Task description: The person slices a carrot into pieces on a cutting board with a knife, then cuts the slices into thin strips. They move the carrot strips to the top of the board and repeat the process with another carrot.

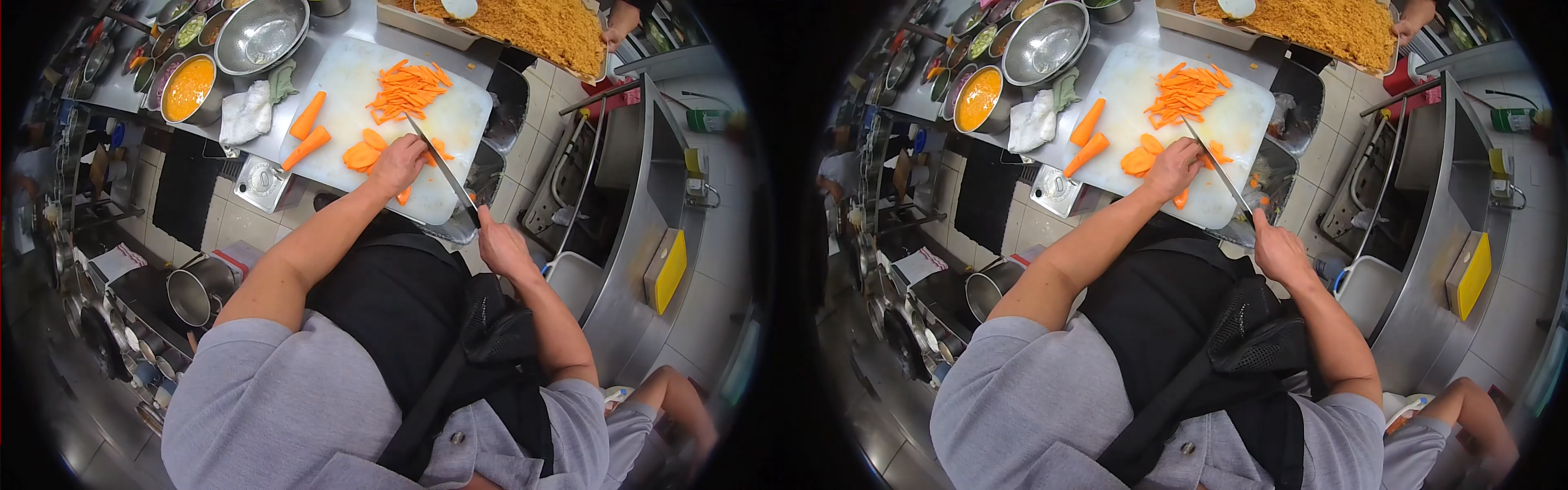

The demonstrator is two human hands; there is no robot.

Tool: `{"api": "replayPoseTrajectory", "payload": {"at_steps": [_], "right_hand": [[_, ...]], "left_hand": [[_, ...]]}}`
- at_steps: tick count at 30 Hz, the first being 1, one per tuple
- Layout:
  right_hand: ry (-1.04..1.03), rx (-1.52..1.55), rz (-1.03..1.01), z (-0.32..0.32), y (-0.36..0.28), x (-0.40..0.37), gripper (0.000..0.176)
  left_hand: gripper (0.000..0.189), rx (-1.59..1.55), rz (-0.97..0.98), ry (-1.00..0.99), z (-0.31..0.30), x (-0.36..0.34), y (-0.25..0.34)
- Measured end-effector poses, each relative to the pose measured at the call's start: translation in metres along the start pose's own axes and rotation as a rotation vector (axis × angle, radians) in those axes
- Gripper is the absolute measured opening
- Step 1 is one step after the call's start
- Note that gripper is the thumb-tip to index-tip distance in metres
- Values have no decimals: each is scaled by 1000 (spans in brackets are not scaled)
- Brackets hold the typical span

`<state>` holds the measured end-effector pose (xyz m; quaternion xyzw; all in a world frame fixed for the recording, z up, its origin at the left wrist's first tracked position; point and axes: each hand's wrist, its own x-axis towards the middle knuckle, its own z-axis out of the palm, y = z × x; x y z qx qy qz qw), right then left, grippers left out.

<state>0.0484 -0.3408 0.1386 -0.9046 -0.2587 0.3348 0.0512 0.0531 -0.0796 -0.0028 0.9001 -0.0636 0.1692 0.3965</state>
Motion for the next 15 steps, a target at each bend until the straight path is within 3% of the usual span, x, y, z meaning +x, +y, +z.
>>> {"api": "replayPoseTrajectory", "payload": {"at_steps": [4, 15], "right_hand": [[44, 42, -8, 30, 4, 23, 21], [77, 58, -15, -3, -3, 4, 21]], "left_hand": [[21, -15, -36, 14, 0, 1, 1], [19, 0, -8, 42, 1, -1, -5]]}}
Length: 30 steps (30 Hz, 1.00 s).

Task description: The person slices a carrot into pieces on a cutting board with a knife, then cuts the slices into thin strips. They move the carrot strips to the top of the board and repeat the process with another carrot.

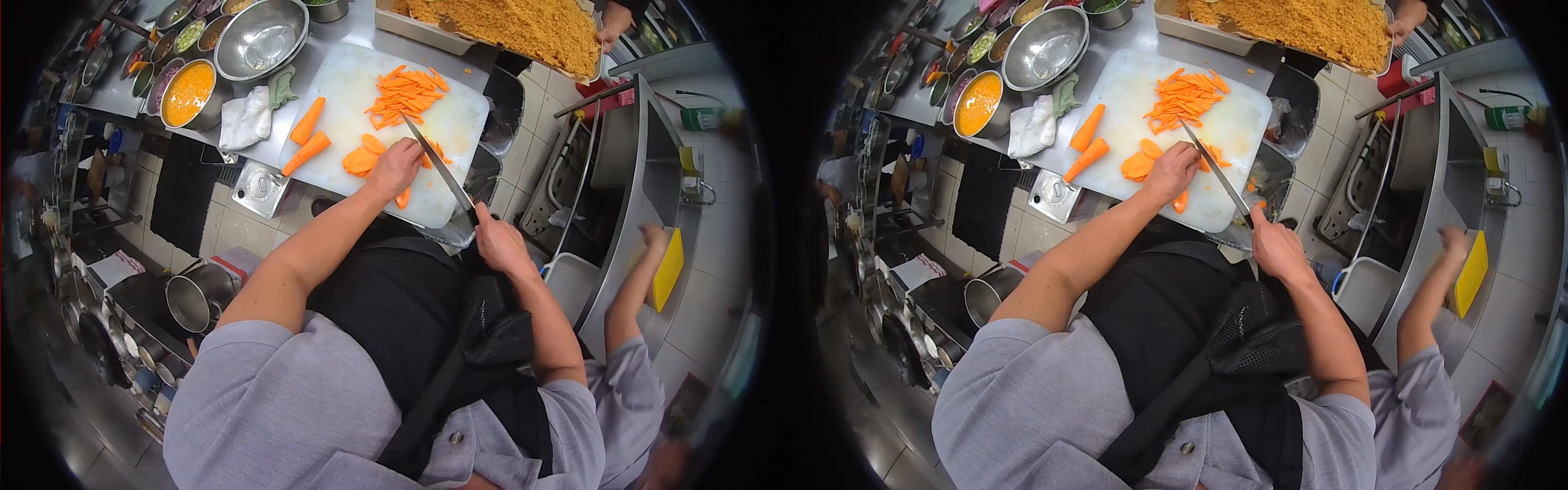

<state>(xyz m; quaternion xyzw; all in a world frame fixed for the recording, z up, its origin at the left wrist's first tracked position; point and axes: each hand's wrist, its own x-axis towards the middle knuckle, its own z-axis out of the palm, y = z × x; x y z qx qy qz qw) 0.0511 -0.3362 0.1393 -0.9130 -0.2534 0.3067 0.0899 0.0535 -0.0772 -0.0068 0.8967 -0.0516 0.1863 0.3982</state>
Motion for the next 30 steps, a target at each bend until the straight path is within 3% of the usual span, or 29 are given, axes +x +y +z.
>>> {"api": "replayPoseTrajectory", "payload": {"at_steps": [11, 24, 30], "right_hand": [[-26, 5, 9, 40, 14, 25, 21], [-65, 19, 32, 5, 0, 0, 21], [-46, 45, 7, 33, 13, 16, 22]], "left_hand": [[16, 0, 56, 24, 1, 2, -7], [11, 34, 22, 39, 4, -2, -8], [11, 32, 10, 35, 3, 0, -9]]}}
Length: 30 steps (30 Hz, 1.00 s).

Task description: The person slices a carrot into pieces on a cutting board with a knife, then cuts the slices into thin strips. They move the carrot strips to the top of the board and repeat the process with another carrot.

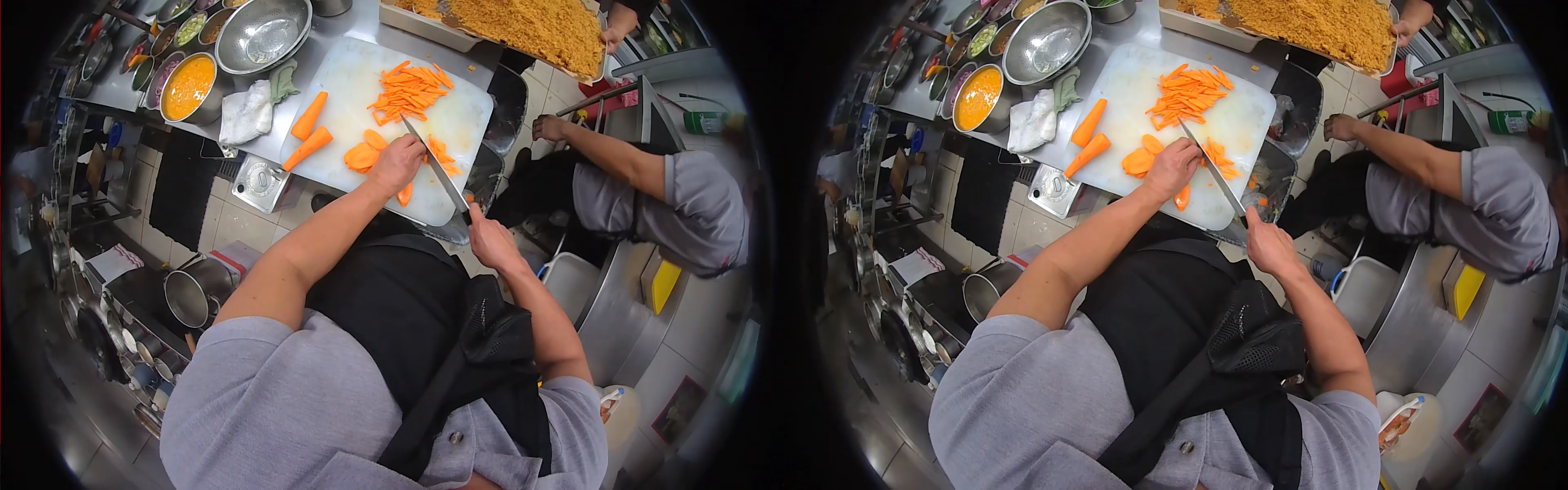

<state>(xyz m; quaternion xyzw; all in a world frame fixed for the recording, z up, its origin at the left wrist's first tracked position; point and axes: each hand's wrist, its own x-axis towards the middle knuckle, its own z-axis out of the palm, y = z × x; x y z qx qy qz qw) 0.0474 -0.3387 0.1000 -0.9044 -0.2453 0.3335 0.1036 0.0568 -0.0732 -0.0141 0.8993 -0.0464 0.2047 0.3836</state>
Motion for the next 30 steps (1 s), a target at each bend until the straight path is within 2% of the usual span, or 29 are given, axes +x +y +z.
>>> {"api": "replayPoseTrajectory", "payload": {"at_steps": [2, 8, 10, 12, 14, 16, 18, 19, 21, 22, 24, 25, 27, 30], "right_hand": [[-9, 10, 9, 9, 3, 12, 23], [1, 104, -41, -24, 9, 8, 24], [78, 123, -9, -29, 16, 5, 25], [125, 136, 2, -35, 17, 3, 24], [151, 23, 57, -41, 13, 2, 31], [204, 42, 42, -38, 16, 1, 36], [256, 65, 37, -36, 21, -3, 41], [256, 71, 51, -38, 22, -4, 46], [260, 78, 63, -41, 26, -3, 51], [276, 74, 70, -42, 29, -2, 51], [295, 68, 80, -45, 30, 0, 51], [306, 80, 98, -49, 28, 1, 51], [316, 95, 124, -53, 23, -1, 51], [334, 110, 172, -53, 19, -4, 52]], "left_hand": [[11, -16, -2, 0, 3, 0, 4], [12, 4, 2, -40, 1, 10, 1], [13, 25, -39, 74, -1, 23, -2], [16, 31, -62, 52, -11, 32, 1], [19, 47, -83, 29, -22, 41, 11], [24, 46, 120, -6, -30, 35, 22], [23, -59, 349, -315, -13, 11, 40], [23, -57, 354, -319, -6, 10, 48], [18, 37, 488, -420, 6, 12, 60], [18, 39, 491, -420, 14, 15, 54], [17, 296, 534, -391, 31, 28, 33], [17, 295, 538, -390, 32, 39, 24], [20, 439, 588, -448, 24, 57, 1], [21, 563, 525, -386, -4, 88, -39]]}}
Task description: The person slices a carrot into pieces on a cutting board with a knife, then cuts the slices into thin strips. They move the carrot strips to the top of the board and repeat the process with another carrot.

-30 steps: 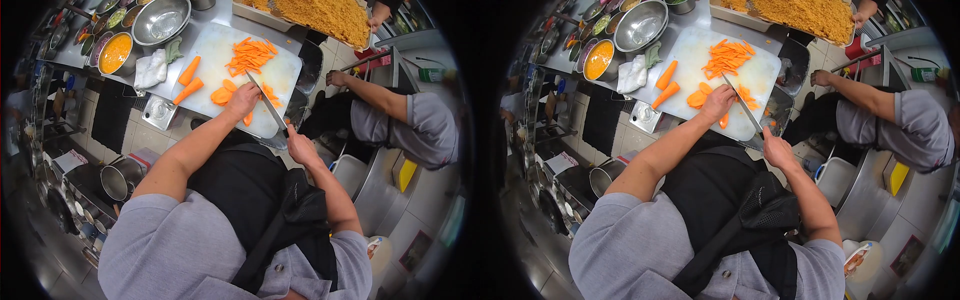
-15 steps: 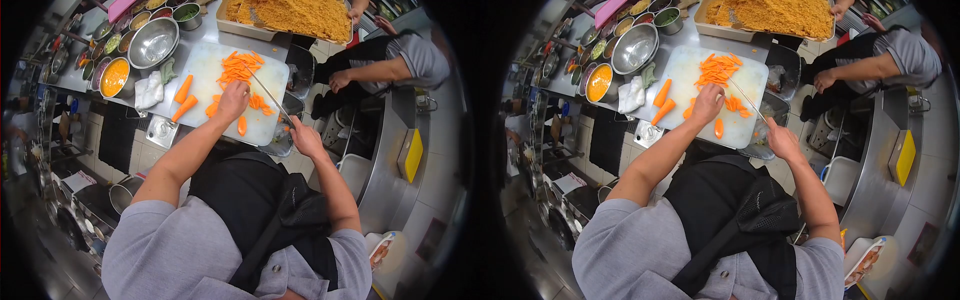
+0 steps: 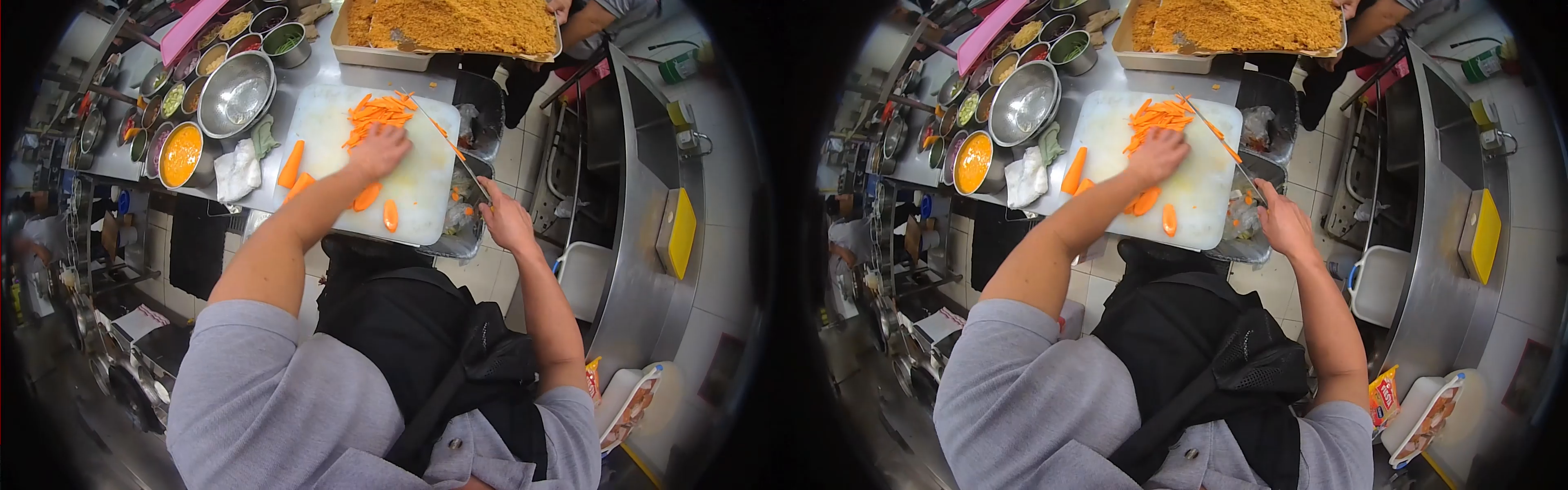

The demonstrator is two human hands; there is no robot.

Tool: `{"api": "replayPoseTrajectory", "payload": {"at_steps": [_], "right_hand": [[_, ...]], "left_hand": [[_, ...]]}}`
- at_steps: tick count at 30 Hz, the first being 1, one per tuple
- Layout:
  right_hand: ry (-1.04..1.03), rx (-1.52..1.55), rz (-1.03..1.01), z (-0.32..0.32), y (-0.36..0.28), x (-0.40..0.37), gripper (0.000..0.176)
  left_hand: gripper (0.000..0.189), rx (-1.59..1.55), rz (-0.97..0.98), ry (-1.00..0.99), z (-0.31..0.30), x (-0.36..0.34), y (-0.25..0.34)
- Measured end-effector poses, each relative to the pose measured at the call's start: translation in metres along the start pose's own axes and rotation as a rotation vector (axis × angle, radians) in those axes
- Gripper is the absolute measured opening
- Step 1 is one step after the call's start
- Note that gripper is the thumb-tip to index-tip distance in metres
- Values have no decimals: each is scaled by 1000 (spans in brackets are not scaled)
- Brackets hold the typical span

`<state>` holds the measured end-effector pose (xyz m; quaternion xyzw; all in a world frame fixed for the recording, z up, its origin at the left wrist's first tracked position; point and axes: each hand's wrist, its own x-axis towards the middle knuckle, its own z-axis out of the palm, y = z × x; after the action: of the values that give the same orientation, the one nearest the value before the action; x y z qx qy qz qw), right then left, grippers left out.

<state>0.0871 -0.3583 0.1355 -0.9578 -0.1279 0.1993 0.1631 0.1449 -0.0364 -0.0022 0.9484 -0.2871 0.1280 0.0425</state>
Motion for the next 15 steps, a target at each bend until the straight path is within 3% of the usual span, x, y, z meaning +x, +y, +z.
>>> {"api": "replayPoseTrajectory", "payload": {"at_steps": [5, 7, 8, 10, 12, 15], "right_hand": [[30, -14, -14, 9, 4, -7, 56], [11, -53, -11, 7, 0, -7, 56], [-15, -98, -11, 6, -4, -7, 57], [-5, -118, -44, 5, -15, -1, 57], [9, -138, -87, 5, -30, 11, 57], [6, -149, -121, 4, -42, 23, 57]], "left_hand": [[22, 73, -163, -38, -27, -3, -40], [27, -114, -341, 233, -45, -3, -37], [27, -110, -338, 232, -51, -1, -30], [37, -305, -127, 324, -69, 8, -1], [51, -255, 38, 123, -90, 12, 44], [61, -256, -5, -44, -79, 5, 86]]}}
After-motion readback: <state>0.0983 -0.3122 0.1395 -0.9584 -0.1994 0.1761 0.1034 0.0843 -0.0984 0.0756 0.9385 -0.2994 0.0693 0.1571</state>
